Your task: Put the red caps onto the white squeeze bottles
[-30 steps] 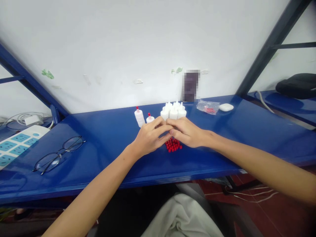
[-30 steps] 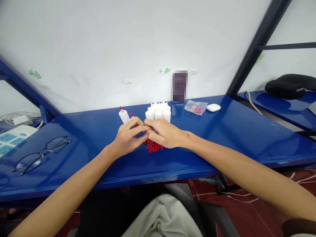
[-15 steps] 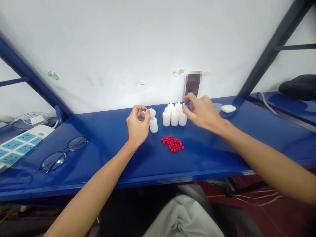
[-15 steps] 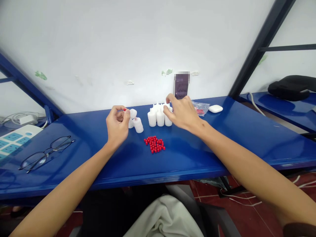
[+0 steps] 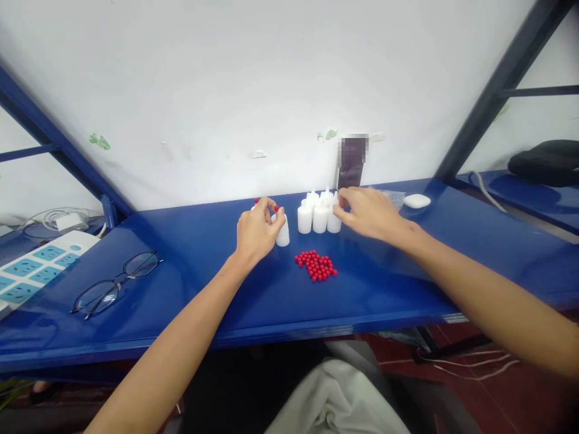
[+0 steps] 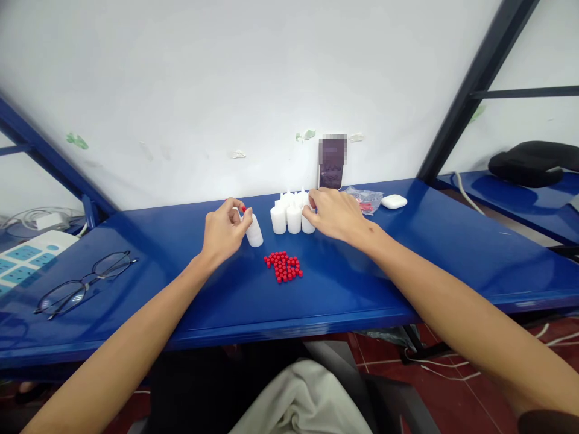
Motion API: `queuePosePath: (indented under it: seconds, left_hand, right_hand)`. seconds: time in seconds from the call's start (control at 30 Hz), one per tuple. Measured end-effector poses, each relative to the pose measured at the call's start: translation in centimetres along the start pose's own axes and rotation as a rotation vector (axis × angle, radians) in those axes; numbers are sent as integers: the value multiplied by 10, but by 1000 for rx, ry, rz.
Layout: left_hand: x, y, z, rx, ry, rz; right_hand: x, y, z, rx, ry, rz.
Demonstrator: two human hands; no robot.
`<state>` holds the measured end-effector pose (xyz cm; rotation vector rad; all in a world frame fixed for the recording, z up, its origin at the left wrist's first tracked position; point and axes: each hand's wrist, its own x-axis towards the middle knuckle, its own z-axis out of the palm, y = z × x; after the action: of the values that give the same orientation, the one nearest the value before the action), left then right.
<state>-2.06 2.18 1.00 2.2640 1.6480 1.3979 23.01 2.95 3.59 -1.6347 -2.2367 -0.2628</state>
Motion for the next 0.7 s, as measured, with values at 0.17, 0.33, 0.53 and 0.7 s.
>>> queuePosePath:
  seconds: [0.17,0.33,0.53,0.7]
  left_hand:
    - [-1,-3,1,9,42,19]
    - [-10,-4,-6,-63,56,253]
    - [-18,4,-10,73,-436,568]
    - [-16,2,0,178,-486,458]
  right_hand:
    - [-2,-3,1,6,-33,-13]
    - [-4,-7,-2,70,-45,-43]
    - [-7,-11,0,213,13,-86]
    - [-11,-18,3,296,13,-175]
